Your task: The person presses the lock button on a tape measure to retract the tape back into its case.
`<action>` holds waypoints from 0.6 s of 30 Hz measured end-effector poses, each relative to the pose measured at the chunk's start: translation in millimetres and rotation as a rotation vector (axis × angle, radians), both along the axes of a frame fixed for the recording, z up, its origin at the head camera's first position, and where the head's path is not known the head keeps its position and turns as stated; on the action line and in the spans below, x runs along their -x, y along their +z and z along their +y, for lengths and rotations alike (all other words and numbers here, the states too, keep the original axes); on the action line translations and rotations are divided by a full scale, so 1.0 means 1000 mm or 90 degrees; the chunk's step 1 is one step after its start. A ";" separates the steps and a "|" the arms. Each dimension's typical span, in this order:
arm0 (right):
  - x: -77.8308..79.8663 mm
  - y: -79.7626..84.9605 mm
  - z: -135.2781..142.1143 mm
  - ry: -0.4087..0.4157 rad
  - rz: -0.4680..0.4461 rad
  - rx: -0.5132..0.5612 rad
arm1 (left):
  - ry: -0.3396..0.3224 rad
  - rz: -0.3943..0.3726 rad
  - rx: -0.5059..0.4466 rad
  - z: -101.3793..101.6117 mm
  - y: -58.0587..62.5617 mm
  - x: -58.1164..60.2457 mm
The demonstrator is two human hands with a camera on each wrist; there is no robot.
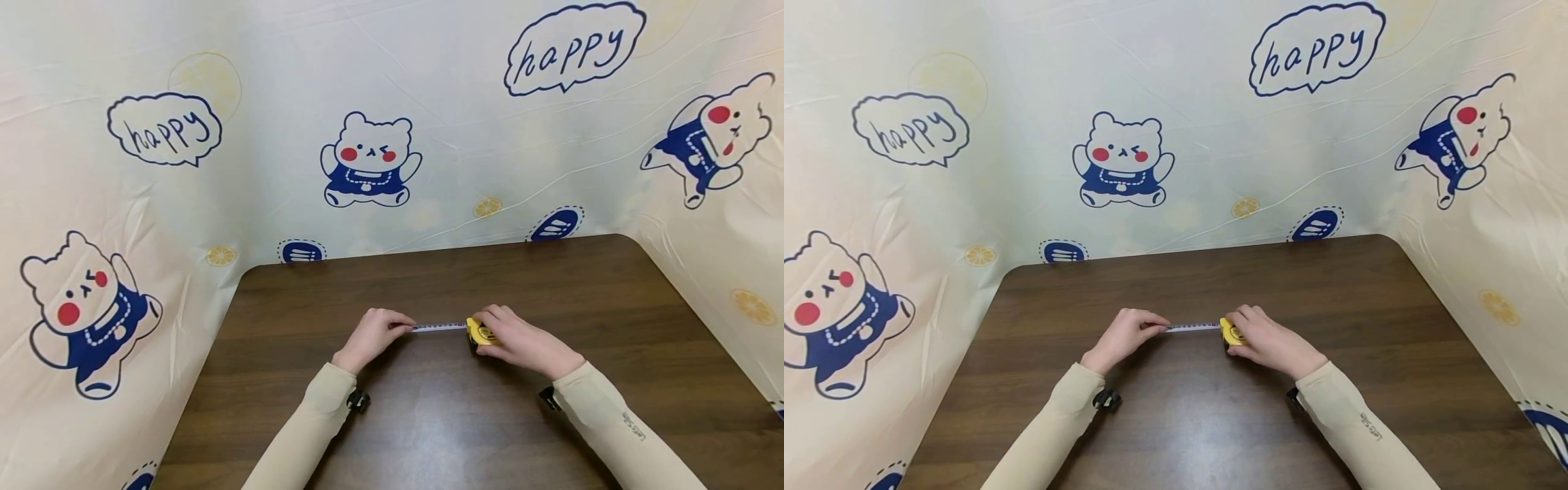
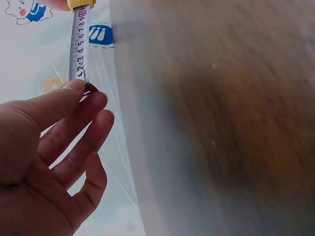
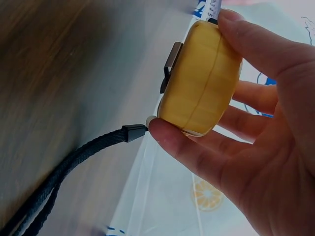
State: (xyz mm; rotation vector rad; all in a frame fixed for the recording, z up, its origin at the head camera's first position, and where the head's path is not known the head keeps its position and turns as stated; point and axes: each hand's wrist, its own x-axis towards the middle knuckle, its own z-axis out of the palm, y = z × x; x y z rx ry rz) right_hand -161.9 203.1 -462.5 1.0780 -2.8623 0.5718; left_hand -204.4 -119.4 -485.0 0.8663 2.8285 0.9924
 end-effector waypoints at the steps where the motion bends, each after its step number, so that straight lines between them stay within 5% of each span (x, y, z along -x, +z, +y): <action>1: 0.000 0.000 -0.001 0.001 -0.004 -0.001 | -0.002 -0.001 0.001 0.001 0.000 0.000; 18: 0.000 0.000 -0.016 0.031 0.030 0.006 | -0.029 -0.008 -0.008 0.021 0.000 0.001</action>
